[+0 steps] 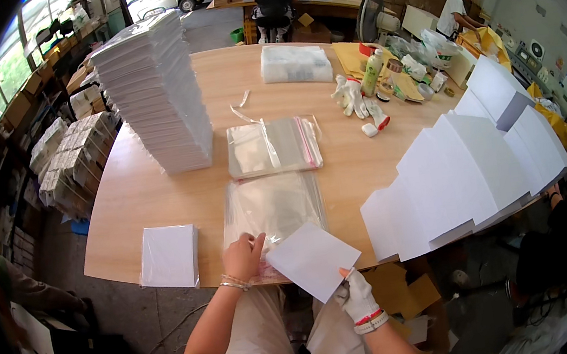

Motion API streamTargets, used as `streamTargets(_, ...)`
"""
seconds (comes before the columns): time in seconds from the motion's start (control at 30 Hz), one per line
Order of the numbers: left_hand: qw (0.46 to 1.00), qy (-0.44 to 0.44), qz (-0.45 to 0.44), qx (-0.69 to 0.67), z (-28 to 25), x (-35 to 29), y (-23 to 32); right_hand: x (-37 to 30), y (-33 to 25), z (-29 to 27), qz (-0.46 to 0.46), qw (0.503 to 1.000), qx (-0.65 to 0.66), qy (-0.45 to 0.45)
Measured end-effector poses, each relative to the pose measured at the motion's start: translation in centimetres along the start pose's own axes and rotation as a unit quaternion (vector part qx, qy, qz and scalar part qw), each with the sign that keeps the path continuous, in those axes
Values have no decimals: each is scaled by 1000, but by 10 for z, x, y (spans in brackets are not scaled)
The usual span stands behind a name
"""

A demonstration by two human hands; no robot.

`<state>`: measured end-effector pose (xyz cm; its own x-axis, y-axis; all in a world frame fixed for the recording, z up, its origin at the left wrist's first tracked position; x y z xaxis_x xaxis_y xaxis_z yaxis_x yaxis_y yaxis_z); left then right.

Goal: The person sits on the floor and repeatedly picks up white square paper sheets, places them into clear plastic bags, and stacks the filled bags on the table. They handle the items by hand, organizing the packaged sheets into neat piles.

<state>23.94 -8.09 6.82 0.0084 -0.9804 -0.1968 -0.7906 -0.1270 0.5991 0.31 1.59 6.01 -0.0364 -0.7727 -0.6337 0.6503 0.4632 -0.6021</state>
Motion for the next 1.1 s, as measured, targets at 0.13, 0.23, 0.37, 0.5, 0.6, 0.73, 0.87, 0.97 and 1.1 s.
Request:
streamTargets(0.13, 950, -105, 89, -281, 11, 2, -7, 6, 4, -7, -10, 999, 12, -28)
streamTargets(0.23, 972, -59, 145, -177, 12, -12, 0, 5, 9, -16, -19, 998, 24, -54)
streamTargets(0.37, 984, -3, 147, -99, 23, -33, 6, -19, 13, -7, -73, 997, 13, -32)
streamTargets(0.5, 984, 14, 117, -135, 43, -57, 14, -34, 25, -20, -59, 995, 56, -56)
streamTargets(0.6, 935, 89, 162, -304, 47, -87, 28, -45, 37, -27, -44, 993, 90, -60)
streamTargets(0.73, 836, 152, 115, -514, 112, -92, 28, -66, 54, -40, -20, 988, 114, -102)
streamTargets(0.87, 897, -50, 160, -410, 167, -98, 0, -66, 70, -49, -28, 977, 129, -168)
streamTargets(0.97, 819, -37, 128, -558, 199, -112, -15, -52, 84, -52, -38, 989, 63, -131)
streamTargets(1.1, 797, -127, 103, -581, 208, -89, -41, -55, 82, -43, -44, 992, -5, -114)
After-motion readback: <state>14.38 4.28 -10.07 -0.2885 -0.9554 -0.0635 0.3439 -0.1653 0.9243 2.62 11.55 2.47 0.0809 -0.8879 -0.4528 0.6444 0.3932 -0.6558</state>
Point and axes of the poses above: each hand's wrist, its own x-axis towards the middle knuckle, its own z-axis out of the palm, y = z × x, the point moved 2 cm from there along x, towards the middle knuckle, and after that the axes turned 7 degrees about -y, right-handed, at the moved point
